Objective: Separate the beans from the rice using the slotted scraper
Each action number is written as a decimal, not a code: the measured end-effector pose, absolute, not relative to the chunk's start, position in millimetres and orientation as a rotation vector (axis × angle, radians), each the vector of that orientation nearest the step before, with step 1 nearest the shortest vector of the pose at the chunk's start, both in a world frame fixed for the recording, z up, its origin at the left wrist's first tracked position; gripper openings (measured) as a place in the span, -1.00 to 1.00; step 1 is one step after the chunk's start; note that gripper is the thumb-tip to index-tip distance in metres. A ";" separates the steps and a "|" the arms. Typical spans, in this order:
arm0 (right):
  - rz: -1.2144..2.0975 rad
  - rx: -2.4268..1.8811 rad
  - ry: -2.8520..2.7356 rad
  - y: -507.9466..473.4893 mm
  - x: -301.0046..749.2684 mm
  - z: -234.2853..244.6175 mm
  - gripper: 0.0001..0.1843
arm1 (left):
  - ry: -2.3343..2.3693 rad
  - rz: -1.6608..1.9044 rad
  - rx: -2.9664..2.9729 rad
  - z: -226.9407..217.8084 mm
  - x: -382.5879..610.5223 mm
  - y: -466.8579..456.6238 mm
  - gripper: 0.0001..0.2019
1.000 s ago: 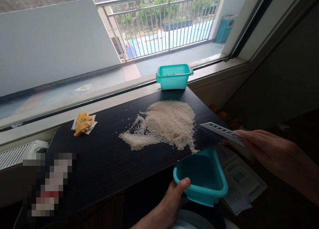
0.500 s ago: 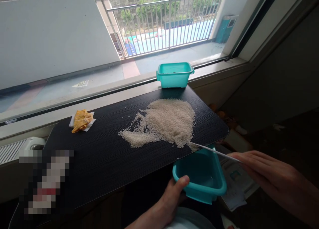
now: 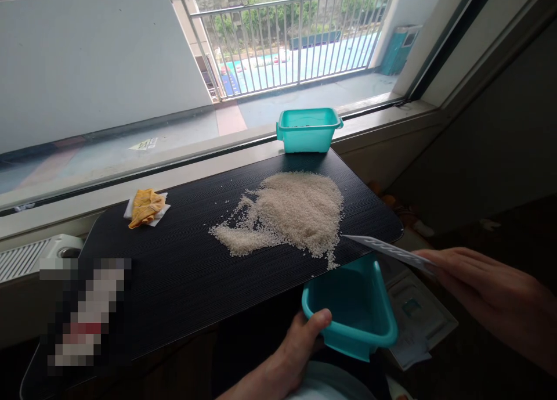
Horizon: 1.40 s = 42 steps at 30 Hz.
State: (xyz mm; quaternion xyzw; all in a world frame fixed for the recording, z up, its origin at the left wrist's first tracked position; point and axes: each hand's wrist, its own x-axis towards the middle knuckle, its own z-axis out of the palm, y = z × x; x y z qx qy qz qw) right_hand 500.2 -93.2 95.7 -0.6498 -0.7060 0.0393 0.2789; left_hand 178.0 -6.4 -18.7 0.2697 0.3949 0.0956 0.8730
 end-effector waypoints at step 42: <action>0.350 -1.528 -2.119 -88.2 497.4 94.4 -0.48 | 0.795 0.232 0.521 -14.0 159.8 -9.0 0.04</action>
